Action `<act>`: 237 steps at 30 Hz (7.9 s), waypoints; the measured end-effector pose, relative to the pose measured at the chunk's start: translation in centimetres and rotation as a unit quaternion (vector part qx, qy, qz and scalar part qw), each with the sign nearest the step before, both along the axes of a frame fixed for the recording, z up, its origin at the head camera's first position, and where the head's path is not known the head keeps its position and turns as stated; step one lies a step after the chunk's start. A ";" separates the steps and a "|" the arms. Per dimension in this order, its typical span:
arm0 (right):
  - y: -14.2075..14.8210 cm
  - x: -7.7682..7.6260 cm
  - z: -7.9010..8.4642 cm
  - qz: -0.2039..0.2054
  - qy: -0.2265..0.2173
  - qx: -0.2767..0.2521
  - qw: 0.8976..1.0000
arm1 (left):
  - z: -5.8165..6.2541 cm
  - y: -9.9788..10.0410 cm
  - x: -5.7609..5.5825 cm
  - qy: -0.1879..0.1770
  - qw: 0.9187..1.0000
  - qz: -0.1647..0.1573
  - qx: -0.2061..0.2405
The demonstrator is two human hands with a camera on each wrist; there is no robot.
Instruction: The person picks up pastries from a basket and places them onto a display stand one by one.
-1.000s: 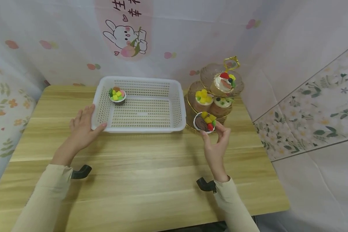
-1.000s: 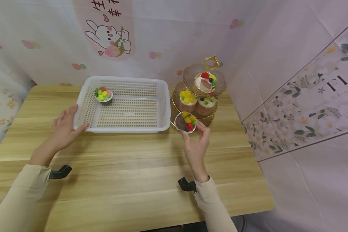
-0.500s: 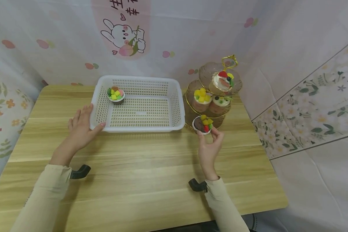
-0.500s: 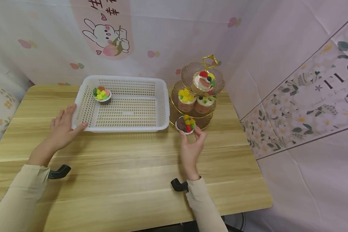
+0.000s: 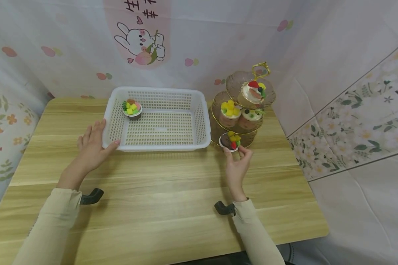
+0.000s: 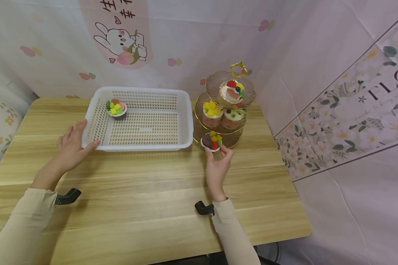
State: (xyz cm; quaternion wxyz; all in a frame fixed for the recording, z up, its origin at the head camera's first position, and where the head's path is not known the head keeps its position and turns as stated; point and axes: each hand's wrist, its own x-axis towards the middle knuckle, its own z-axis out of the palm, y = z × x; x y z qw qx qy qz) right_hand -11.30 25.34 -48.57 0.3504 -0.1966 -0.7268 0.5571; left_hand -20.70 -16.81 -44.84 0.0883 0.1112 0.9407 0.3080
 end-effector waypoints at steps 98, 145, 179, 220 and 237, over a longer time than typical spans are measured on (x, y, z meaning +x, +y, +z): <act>1.9 -5.8 -2.7 -0.038 -0.146 0.154 0.977 | -0.3 0.0 -0.1 0.001 1.000 0.002 0.019; 2.1 -6.5 -2.8 -0.040 -0.141 0.185 0.972 | -0.6 -0.7 0.1 0.008 1.000 0.012 0.022; -10.5 -13.4 10.9 0.439 -0.222 0.162 0.855 | -0.8 -0.6 -0.5 -0.002 1.000 0.011 0.023; -20.1 -24.0 4.2 0.432 -0.241 0.264 0.828 | -1.1 -0.3 -0.5 0.021 0.999 0.023 0.030; -16.7 -19.8 9.3 0.406 -0.176 0.156 0.883 | -1.0 -0.3 -0.4 0.008 0.999 0.027 0.027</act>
